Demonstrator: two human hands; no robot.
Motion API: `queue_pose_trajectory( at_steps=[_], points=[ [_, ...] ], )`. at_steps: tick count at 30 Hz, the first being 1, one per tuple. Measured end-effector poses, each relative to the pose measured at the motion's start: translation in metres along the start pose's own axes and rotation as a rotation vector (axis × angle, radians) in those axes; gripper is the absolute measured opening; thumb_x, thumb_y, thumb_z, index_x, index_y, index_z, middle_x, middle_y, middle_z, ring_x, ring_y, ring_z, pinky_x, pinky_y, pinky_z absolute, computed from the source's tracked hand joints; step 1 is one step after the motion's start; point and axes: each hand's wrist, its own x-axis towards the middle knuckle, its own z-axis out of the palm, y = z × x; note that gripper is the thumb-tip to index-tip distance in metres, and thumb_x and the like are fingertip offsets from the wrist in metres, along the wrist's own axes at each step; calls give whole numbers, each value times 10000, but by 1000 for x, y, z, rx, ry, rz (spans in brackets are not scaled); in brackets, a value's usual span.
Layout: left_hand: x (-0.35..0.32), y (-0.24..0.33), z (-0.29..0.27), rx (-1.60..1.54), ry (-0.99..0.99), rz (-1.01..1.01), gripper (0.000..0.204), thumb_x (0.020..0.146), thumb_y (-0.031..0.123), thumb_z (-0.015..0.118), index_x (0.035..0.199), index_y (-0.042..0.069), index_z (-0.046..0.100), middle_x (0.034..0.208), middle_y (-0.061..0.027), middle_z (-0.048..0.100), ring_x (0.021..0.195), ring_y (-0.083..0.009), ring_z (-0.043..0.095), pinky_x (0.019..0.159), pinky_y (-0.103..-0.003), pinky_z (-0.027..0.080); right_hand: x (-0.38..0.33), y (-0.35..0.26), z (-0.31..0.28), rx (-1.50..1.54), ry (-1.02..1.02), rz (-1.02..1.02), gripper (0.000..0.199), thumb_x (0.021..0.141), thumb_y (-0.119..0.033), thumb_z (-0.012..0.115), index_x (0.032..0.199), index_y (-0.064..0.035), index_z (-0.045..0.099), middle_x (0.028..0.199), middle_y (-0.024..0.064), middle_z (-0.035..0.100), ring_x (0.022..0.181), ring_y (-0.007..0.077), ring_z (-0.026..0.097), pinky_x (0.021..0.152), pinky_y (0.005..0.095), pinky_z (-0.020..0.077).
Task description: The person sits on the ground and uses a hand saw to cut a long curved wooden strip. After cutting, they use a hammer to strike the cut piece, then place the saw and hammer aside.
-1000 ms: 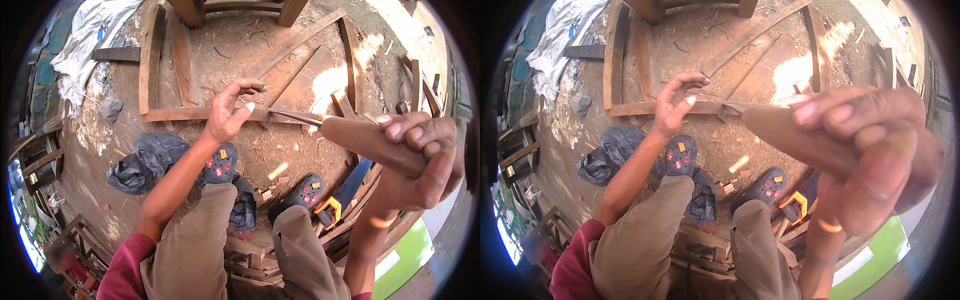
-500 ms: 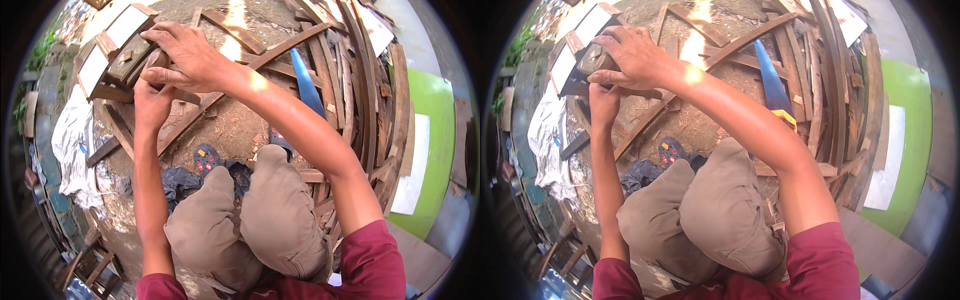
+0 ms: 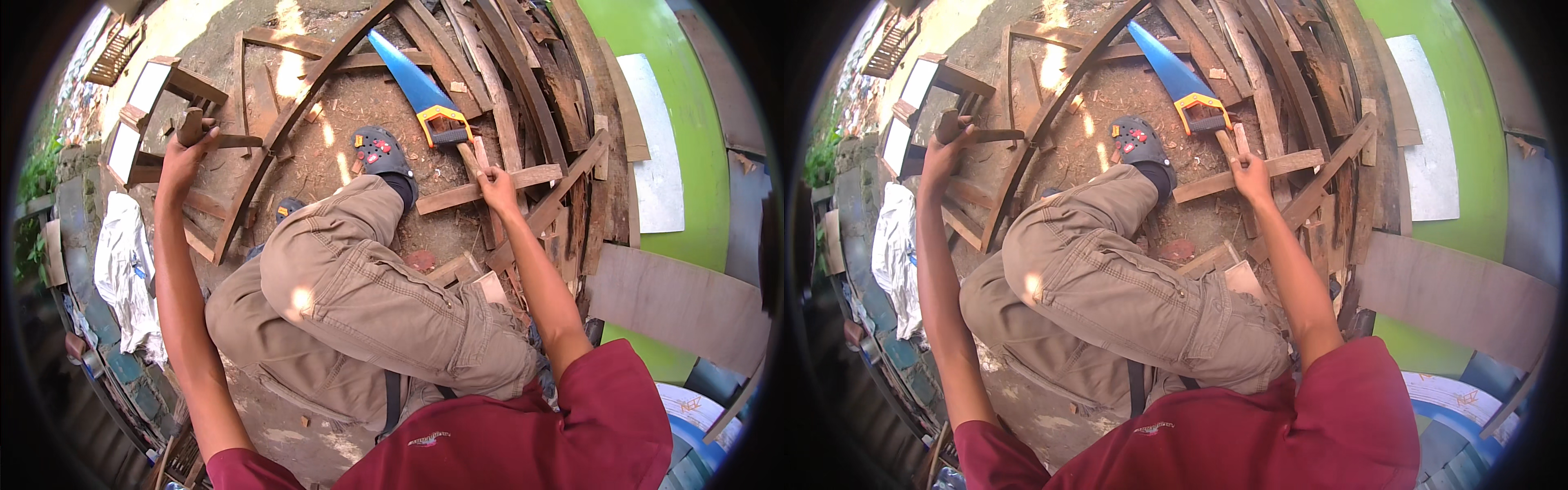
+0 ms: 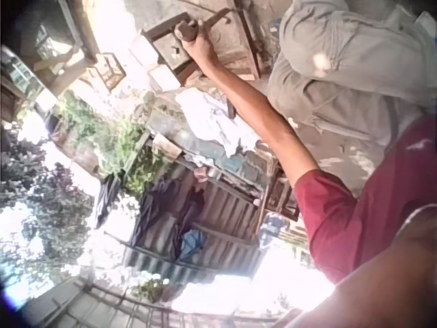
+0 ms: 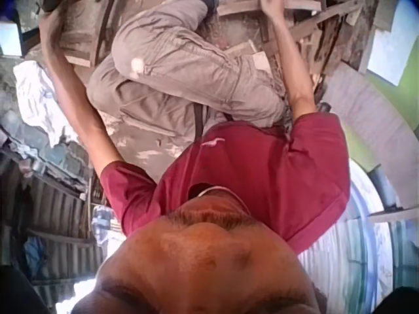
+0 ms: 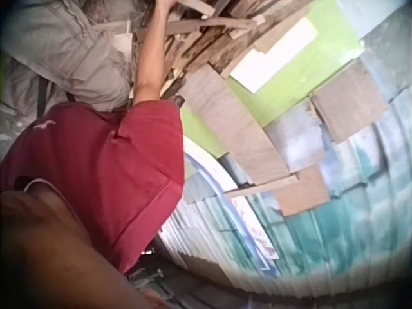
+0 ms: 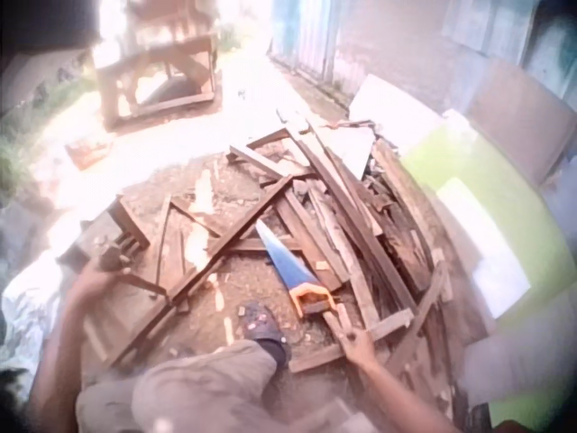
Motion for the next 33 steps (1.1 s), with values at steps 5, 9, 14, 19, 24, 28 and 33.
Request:
queue_pose_trajectory(
  at_steps=[5,9,14,19,24,28,33],
  points=[
    [-15,15,-1,20,-26,-40,207,899,200,772,1044,78,689,849,63,598,764,-62,515,688,-246,402,-1,-43,7,-570,94,-120,462,861,-272,743,1183,18,582,1173,210,642,1114,361,620,980,473,468],
    [-14,7,-13,-24,-45,-104,214,878,158,774,1064,71,714,966,16,685,873,-103,591,807,-283,453,64,-26,36,-699,-395,151,543,870,-374,751,1200,38,620,1217,265,666,1146,408,646,983,498,510],
    [3,2,0,-45,-15,-90,265,878,170,759,1132,109,713,969,29,661,822,-78,570,705,-262,460,97,7,28,-681,-427,148,418,811,-233,695,1122,46,690,1207,295,661,1167,379,647,982,451,528],
    [1,0,-21,-171,4,-97,231,858,173,800,1066,97,736,952,16,687,864,-118,596,785,-310,479,97,24,-30,-293,-458,235,325,845,-205,666,1027,63,686,958,194,700,861,286,671,737,395,520],
    [10,-10,-34,-191,33,-114,225,853,202,803,1037,105,719,960,19,677,893,-112,598,790,-311,486,40,-44,-143,61,-532,266,285,886,-214,651,956,61,683,799,108,685,643,200,625,562,338,471],
    [24,-10,-39,-145,-28,-131,241,858,224,790,1061,122,710,1010,29,668,932,-103,602,814,-289,486,49,-125,-211,-171,-407,335,459,1030,-386,543,754,-21,575,574,17,532,426,128,484,386,312,373],
    [29,-9,-40,-182,9,-104,193,843,197,792,985,113,691,941,31,649,877,-107,583,778,-293,466,71,-158,-231,-325,230,-399,399,1033,-375,558,1010,22,584,739,92,568,654,129,609,484,305,441]
  ],
)
